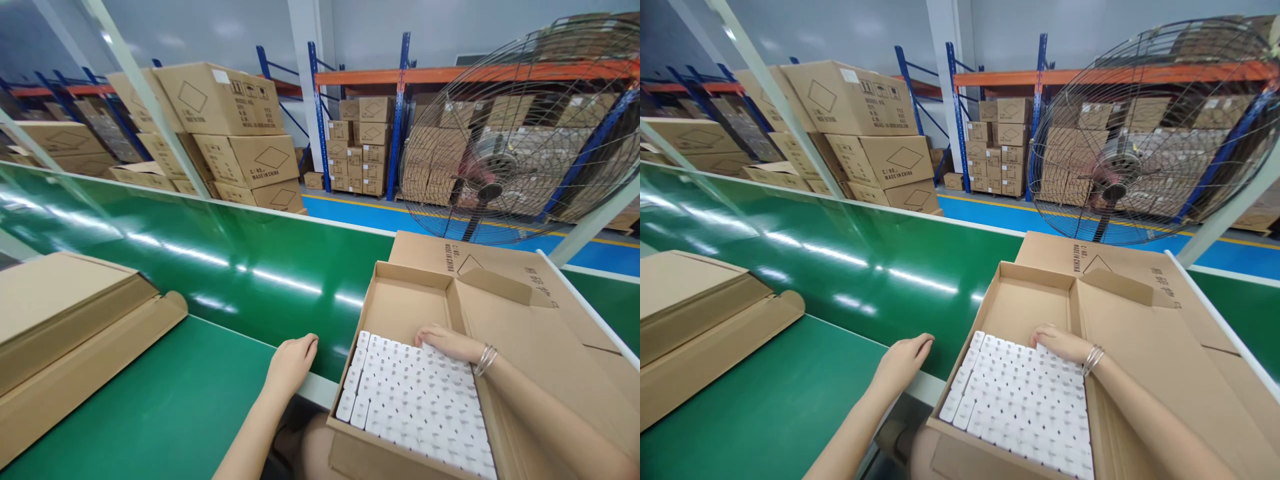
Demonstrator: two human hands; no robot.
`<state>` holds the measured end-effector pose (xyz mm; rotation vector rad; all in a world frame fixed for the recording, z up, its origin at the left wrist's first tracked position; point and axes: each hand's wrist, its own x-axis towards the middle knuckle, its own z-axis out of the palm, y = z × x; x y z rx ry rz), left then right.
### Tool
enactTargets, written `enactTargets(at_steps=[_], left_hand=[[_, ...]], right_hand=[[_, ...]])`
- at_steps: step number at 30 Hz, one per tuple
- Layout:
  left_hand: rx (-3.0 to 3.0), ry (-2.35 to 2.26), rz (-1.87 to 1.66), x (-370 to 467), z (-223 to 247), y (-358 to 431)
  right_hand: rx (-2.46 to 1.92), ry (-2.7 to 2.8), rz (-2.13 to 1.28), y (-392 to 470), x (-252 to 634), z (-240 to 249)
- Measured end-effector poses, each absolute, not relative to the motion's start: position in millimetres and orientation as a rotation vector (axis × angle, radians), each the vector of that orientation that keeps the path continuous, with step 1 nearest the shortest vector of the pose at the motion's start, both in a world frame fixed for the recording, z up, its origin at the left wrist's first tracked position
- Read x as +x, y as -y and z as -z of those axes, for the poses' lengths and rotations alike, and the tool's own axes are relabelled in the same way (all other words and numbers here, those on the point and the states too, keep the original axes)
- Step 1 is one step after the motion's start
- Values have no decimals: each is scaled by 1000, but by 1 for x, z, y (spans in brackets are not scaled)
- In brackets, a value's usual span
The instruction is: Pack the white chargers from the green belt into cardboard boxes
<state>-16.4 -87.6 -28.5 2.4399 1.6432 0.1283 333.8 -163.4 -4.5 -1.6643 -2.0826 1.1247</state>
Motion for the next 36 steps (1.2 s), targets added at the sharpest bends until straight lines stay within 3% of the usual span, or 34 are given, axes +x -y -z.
enactTargets(at_steps=[36], left_hand=[[2459,-1626,-129,-19,34,87]], right_hand=[[-1839,1919,-1176,160,339,-11]])
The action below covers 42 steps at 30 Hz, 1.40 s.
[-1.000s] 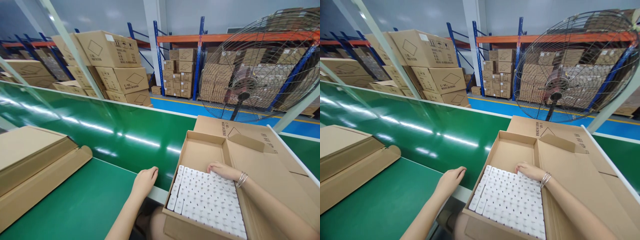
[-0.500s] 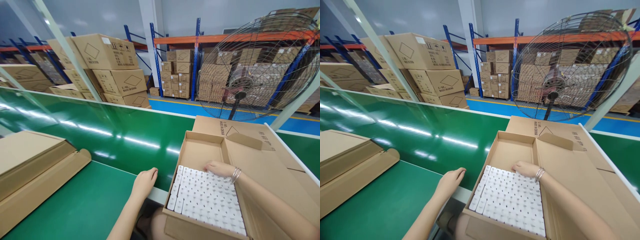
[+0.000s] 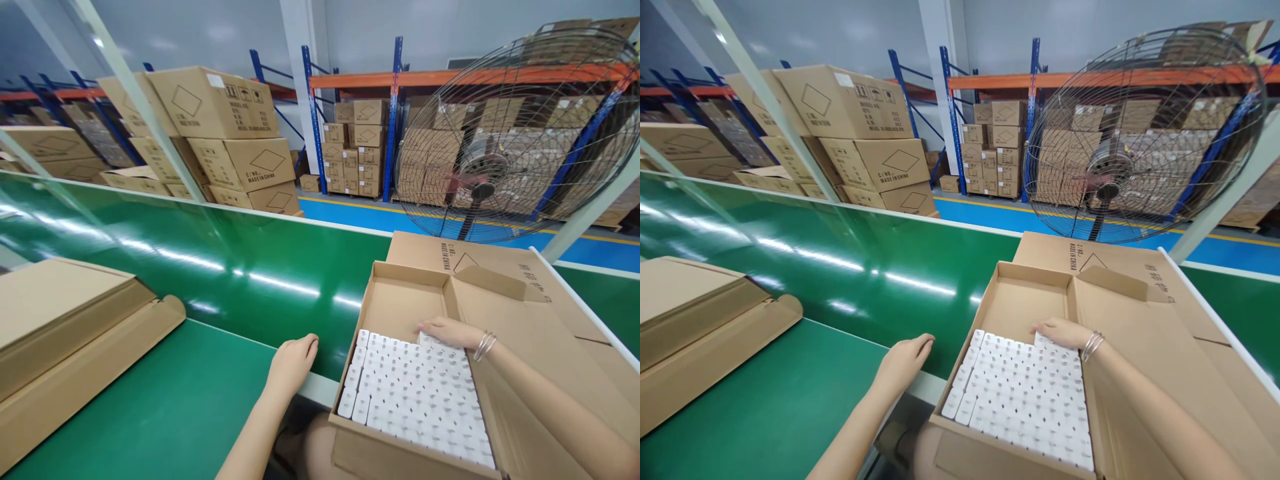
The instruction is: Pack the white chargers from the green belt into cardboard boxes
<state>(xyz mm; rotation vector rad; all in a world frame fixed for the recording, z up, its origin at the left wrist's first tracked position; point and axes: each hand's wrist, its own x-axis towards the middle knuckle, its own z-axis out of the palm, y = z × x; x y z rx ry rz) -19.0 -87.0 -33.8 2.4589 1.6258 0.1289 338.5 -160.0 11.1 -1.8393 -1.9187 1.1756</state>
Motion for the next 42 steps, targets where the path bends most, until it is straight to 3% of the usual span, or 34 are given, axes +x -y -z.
enactTargets(at_steps=[22,34,42], left_hand=[[2490,-1621,-149,-19,35,87],[2481,-1616,-160,-19,35,87],[2479,-1632,-156,-18,32,89]], right_hand=[[-1737,2005,-1163,157,315,-13],[-1673,2001,-900,168,317,-15],[-1740,2006,-998,167,317,-10]])
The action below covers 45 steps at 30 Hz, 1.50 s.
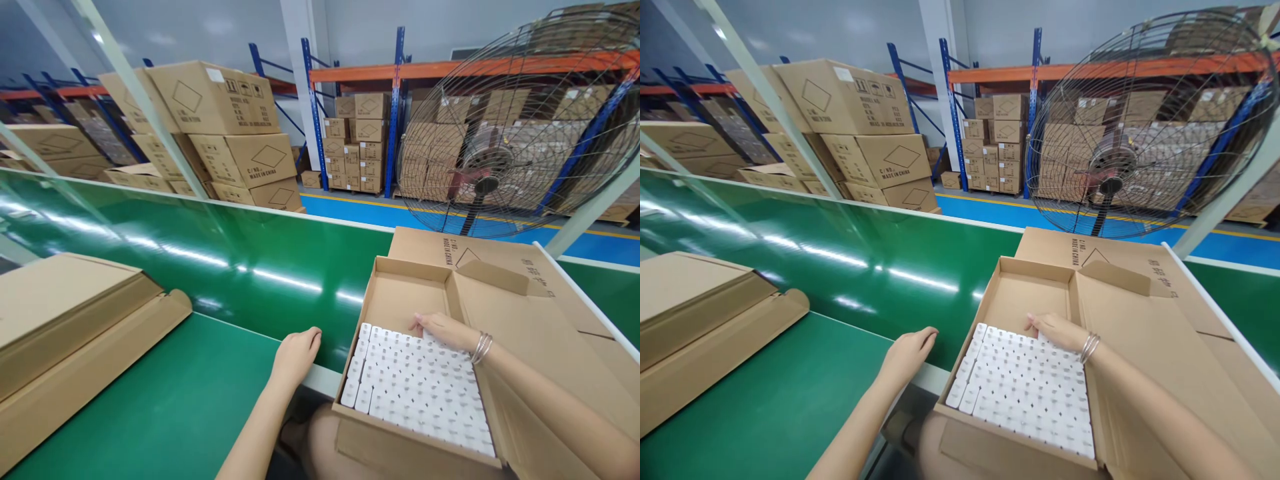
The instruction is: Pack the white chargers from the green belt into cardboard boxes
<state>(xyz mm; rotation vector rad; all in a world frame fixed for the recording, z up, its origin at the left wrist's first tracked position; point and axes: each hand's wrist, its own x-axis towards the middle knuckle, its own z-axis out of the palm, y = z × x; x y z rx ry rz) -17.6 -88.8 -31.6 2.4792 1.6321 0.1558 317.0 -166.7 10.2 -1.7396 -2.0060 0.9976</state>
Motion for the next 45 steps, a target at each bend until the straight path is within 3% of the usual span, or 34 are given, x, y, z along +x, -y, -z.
enactTargets(at_steps=[28,45], left_hand=[[2473,-1646,-141,-18,30,89],[2476,-1636,-140,-19,31,88]], right_hand=[[-1696,2071,-889,179,309,-16],[-1813,1599,-803,212,356,-21]])
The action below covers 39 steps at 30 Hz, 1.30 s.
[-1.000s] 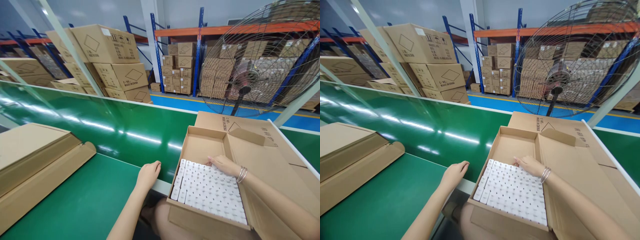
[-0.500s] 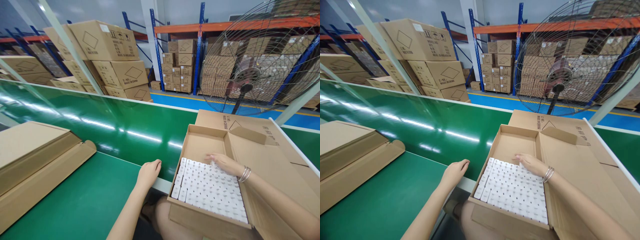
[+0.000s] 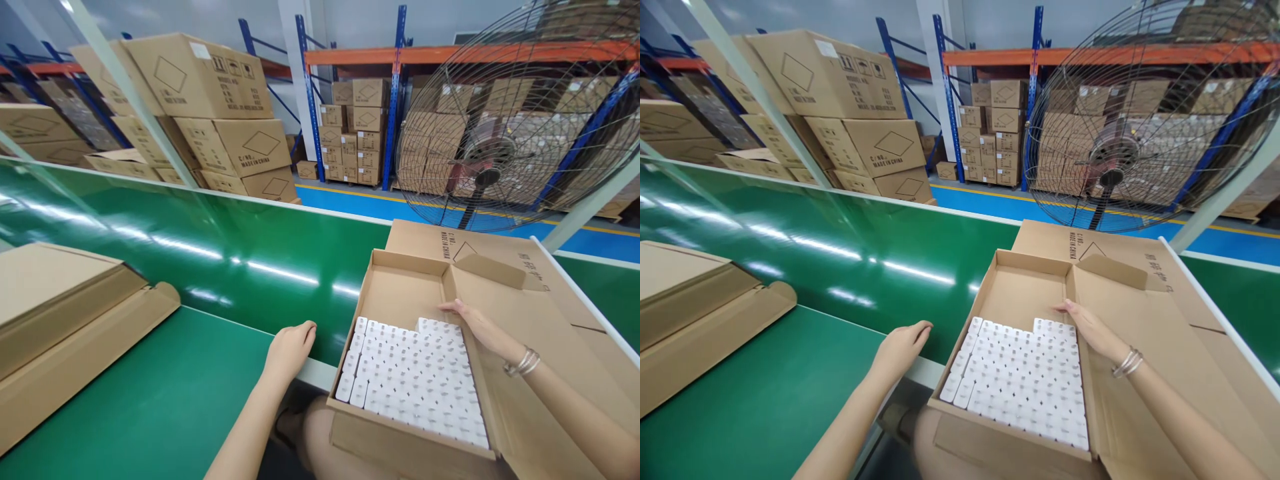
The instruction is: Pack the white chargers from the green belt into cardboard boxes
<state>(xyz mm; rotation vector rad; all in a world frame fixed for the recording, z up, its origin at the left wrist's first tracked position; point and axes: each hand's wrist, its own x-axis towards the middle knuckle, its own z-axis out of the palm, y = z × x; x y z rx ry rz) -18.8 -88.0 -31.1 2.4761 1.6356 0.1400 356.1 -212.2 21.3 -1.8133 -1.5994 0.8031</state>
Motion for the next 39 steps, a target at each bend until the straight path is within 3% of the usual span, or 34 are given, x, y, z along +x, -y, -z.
enactTargets(at_steps=[13,22,39], left_hand=[[2331,-1616,-256,-19,30,90],[2440,-1618,-143,-16,30,90],[2507,-1640,-115,-16,31,89]], right_hand=[[-1858,2279,-286,278,305,-9],[-1575,2576,-457,276,295,-14],[-1493,2629,-451,259,279,-11]])
